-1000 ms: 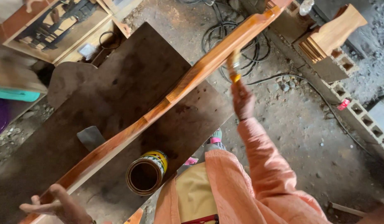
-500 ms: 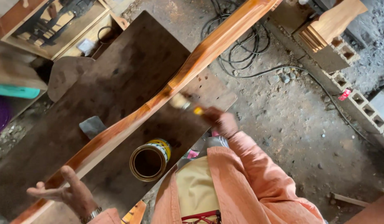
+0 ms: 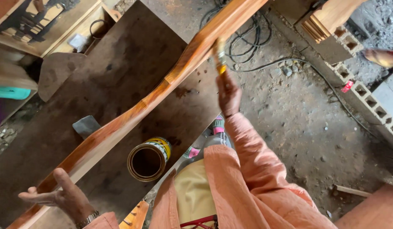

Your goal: The person applies a dark wood stain to a long, curved wooden piece using a paintbrush. They repeatedly dip the brush into a can of stain and spread it along the length of the wood, which is resting on a workbench.

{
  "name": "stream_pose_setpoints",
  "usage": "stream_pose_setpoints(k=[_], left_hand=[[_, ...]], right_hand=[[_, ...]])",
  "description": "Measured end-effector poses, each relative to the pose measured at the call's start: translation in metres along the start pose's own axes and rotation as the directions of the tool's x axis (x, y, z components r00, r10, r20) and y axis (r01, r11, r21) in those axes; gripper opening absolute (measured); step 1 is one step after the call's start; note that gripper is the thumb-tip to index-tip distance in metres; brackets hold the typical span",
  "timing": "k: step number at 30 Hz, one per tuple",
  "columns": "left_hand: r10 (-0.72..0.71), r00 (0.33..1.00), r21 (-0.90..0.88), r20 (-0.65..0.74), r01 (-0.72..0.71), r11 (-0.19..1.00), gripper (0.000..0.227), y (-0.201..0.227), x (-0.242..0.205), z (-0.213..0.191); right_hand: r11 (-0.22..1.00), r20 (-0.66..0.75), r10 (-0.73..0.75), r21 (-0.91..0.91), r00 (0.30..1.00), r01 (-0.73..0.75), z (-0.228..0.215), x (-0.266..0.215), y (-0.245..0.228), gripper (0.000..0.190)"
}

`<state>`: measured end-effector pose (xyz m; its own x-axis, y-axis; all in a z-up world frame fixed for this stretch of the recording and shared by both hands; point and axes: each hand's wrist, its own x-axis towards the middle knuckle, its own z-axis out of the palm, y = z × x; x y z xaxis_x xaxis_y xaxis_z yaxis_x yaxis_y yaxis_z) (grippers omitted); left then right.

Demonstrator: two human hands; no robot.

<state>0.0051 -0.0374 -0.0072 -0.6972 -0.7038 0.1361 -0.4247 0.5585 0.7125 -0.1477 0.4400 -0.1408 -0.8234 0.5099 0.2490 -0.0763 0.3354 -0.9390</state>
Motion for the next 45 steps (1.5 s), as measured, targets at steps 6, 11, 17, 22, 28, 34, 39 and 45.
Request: stream_pose_setpoints(k=[6, 11, 17, 22, 28, 34, 39, 45], left_hand=[[0.059, 0.998, 0.027, -0.007, -0.059, 0.998, 0.093, 0.000, 0.001, -0.001], [-0.021, 0.998, 0.047, -0.052, 0.023, 0.999, 0.096, -0.013, 0.015, 0.002], [-0.049, 0.998, 0.059, -0.048, 0.051, 0.997, 0.096, 0.019, 0.007, -0.001], [-0.002, 0.999, 0.024, -0.044, 0.003, 1.000, 0.096, 0.018, -0.002, -0.002], [0.006, 0.999, 0.034, -0.038, -0.005, 0.999, 0.094, 0.024, -0.004, -0.003], [-0.009, 0.999, 0.057, -0.036, 0.011, 0.998, 0.095, 0.025, -0.002, -0.003], [-0.031, 0.999, 0.128, -0.032, 0.035, 0.991, 0.092, 0.025, 0.000, -0.003], [-0.049, 0.998, 0.089, -0.043, 0.053, 0.995, 0.095, 0.031, -0.003, -0.003]], right_hand=[[0.996, 0.199, -0.052, 0.084, 0.979, 0.036, 0.027, -0.094, -0.021, 0.044], [0.950, 0.575, -0.126, -0.166, 0.809, 0.265, 0.010, -0.110, -0.041, 0.044], [0.998, 0.242, 0.043, 0.028, 0.969, -0.052, -0.028, -0.063, 0.025, 0.033], [0.953, 0.131, 0.288, 0.060, 0.949, -0.298, -0.026, 0.004, -0.007, 0.028], [0.932, 0.132, 0.347, 0.057, 0.928, -0.357, 0.036, -0.015, 0.004, 0.043], [0.975, 0.323, 0.098, 0.159, 0.941, -0.156, 0.057, -0.107, -0.039, 0.048], [0.964, 0.683, 0.113, 0.099, 0.722, -0.245, 0.033, -0.136, -0.062, 0.041], [0.973, 0.634, 0.022, 0.165, 0.773, -0.163, -0.031, -0.060, -0.040, 0.025]])
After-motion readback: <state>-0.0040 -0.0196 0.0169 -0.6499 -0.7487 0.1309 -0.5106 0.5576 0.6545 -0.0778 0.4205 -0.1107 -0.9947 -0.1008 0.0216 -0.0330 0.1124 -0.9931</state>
